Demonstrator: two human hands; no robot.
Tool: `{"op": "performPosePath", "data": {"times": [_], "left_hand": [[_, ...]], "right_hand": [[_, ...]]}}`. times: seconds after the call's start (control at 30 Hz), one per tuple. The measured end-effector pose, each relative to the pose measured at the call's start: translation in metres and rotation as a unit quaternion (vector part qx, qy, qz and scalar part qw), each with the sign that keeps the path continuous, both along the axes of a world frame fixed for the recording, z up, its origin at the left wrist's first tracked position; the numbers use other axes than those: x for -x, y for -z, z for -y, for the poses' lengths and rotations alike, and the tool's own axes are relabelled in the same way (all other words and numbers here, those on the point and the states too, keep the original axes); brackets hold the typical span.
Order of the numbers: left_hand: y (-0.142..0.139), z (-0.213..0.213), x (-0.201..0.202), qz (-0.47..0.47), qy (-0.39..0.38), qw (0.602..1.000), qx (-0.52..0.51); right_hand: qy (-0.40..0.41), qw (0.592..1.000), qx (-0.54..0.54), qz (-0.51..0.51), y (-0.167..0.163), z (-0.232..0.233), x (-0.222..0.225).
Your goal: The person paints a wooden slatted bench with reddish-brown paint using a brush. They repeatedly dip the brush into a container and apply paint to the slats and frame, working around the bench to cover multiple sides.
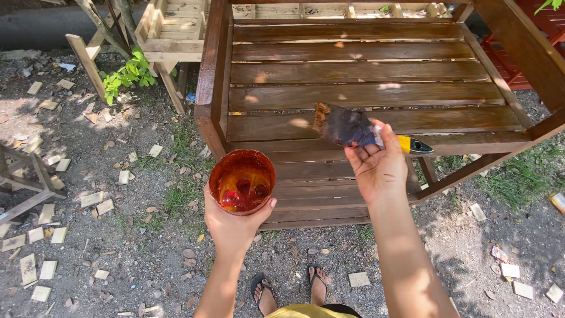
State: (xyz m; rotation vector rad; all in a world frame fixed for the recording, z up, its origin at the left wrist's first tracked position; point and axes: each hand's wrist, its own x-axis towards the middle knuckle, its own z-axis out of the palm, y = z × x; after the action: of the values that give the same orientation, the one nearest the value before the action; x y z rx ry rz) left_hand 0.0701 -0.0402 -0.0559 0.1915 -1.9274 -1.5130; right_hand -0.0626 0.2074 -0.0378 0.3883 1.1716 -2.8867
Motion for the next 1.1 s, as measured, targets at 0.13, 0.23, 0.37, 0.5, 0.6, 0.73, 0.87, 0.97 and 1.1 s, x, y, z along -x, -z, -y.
{"op": "performPosePath", "data": {"times": [0.13, 0.23, 0.37, 0.5, 0.6, 0.73, 0.87, 0.97, 1.1], "left_hand": [[0.004, 0.014, -0.011, 0.013, -0.011, 1.0, -0.004], [0.006, 0.023, -0.017, 0.026, -0.008, 0.999, -0.02], [0.011, 0.035, -0.025, 0.061, -0.037, 0.997, -0.028], [0.016, 0.047, -0.031, 0.052, -0.035, 0.998, -0.03], [0.017, 0.05, -0.034, 0.072, -0.012, 0.996, -0.059], [0.016, 0.042, -0.03, 0.053, 0.02, 0.996, -0.075], [0.013, 0.027, -0.023, 0.046, 0.068, 0.992, -0.093], [0.009, 0.018, -0.017, 0.049, 0.07, 0.994, -0.066], [0.0, 0.002, -0.014, 0.07, 0.071, 0.994, -0.054]], "right_hand": [[0.004, 0.99, -0.132, -0.041, -0.006, 0.055, -0.004], [-0.024, 0.966, -0.246, -0.073, -0.013, 0.095, -0.008], [-0.043, 0.925, -0.353, -0.132, -0.02, 0.133, -0.013], [-0.034, 0.909, -0.38, -0.165, -0.02, 0.14, -0.017], [-0.022, 0.918, -0.368, -0.144, -0.019, 0.115, -0.017], [0.048, 0.903, -0.418, -0.088, -0.018, 0.045, -0.017], [0.132, 0.893, -0.424, -0.071, -0.024, -0.02, -0.021], [0.151, 0.893, -0.419, -0.066, -0.024, -0.029, -0.022], [0.102, 0.91, -0.399, -0.046, -0.01, 0.007, -0.018]]}}
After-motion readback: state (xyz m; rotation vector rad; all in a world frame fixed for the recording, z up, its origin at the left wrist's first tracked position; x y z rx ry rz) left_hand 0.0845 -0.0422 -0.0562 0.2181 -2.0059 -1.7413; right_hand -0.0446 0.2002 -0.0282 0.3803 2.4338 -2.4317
